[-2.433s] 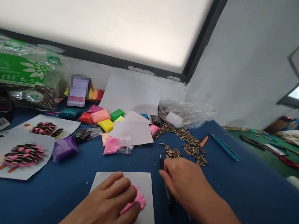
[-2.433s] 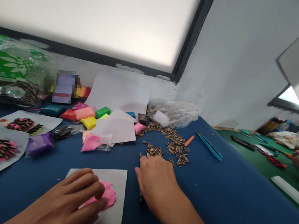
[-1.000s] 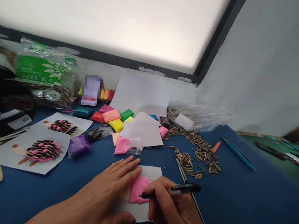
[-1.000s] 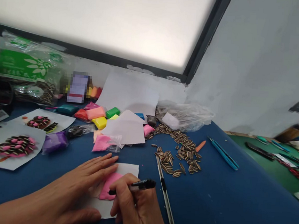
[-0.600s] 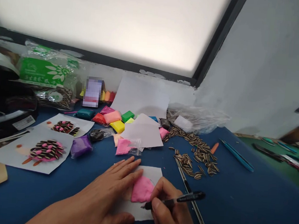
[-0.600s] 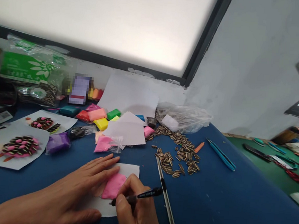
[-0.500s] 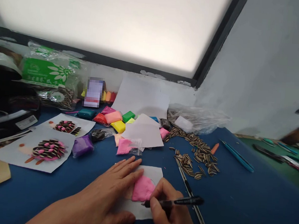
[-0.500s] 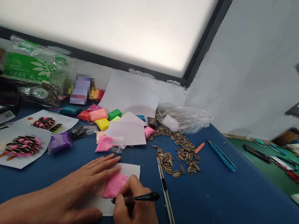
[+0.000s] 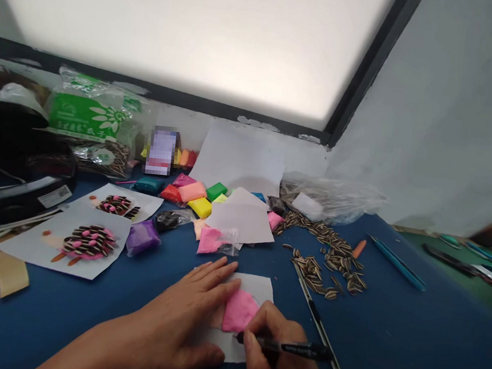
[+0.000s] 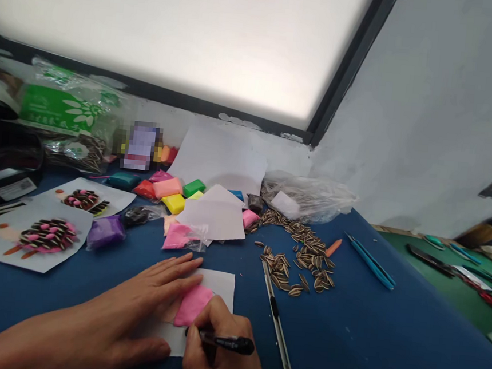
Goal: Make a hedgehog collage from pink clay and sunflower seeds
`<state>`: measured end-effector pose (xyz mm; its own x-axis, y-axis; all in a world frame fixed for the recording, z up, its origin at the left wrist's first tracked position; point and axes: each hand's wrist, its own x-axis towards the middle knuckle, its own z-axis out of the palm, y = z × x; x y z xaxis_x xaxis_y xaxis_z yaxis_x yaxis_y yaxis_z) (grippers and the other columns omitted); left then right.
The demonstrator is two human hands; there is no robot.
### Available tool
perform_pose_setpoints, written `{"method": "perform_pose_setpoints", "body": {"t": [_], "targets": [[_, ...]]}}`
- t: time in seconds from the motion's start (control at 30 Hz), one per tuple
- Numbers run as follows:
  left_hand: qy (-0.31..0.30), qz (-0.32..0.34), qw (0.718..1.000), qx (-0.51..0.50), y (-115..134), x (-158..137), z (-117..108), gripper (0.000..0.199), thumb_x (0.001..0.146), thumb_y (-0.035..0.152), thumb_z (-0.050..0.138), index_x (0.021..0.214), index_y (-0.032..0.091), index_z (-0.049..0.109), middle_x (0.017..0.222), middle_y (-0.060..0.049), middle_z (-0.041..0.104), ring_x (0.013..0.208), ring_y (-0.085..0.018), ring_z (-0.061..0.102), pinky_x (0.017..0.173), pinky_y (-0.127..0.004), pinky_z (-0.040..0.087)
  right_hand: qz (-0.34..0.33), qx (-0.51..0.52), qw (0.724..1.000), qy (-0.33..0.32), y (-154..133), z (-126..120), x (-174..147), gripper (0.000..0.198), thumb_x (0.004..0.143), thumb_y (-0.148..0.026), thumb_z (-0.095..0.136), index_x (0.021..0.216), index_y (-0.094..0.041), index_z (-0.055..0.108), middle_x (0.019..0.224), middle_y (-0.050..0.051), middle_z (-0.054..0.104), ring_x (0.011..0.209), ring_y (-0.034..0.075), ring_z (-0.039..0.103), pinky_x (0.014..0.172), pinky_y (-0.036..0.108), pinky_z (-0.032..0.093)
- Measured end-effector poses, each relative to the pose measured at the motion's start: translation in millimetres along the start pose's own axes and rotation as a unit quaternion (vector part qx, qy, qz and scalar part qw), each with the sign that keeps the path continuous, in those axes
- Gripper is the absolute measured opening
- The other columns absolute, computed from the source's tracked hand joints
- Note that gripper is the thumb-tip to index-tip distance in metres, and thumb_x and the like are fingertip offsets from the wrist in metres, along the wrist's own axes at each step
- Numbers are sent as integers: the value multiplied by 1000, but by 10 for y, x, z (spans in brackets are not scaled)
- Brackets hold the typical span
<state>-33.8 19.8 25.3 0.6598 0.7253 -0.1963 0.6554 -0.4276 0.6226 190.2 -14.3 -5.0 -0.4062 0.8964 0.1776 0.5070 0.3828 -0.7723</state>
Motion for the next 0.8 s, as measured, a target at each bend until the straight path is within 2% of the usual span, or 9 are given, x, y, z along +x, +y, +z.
{"method": "perform_pose_setpoints", "body": {"t": [0.3, 0.43, 0.57, 0.7, 0.8], "targets": [[41, 52, 998, -4, -215, 15, 153, 86, 90, 40, 72, 164, 27, 30, 171, -7, 11, 156, -35, 8, 121, -61, 16, 21, 3, 1000, 21, -76, 19, 15, 16, 92, -26, 48, 77, -24, 44, 59, -5, 47, 49, 12, 47, 51, 24, 33], [57, 60, 996, -18, -213, 16, 151, 85, 88, 35, 73, 162, 30, 33, 170, -5, 13, 156, -34, 11, 122, -60, 16, 19, 7, 1000, 24, -66, 20, 7, 17, 92, -27, 50, 76, -24, 44, 58, -5, 47, 49, 12, 47, 51, 25, 32], [40, 43, 998, -32, -104, 0, 56, 83, 86, 32, 75, 161, 27, 38, 169, -8, 16, 155, -35, 13, 121, -62, 17, 28, 27, 999, 31, -51, 15, -4, 19, 92, -30, 52, 76, -24, 44, 58, -6, 44, 46, 11, 42, 48, 25, 29], [9, 15, 1000, -13, -62, 1, 11, 86, 87, 33, 74, 162, 23, 34, 170, -9, 11, 156, -34, 8, 121, -61, 14, 28, 17, 998, 46, -48, 9, -8, 19, 93, -29, 51, 76, -24, 43, 57, -8, 39, 46, 10, 39, 48, 25, 26], [12, 24, 1000, -8, -79, 9, 21, 85, 89, 36, 73, 163, 23, 32, 171, -9, 11, 156, -34, 8, 122, -60, 14, 22, 0, 998, 56, -39, 9, -11, 18, 93, -29, 51, 76, -24, 45, 59, -7, 42, 47, 11, 41, 49, 26, 27]]}}
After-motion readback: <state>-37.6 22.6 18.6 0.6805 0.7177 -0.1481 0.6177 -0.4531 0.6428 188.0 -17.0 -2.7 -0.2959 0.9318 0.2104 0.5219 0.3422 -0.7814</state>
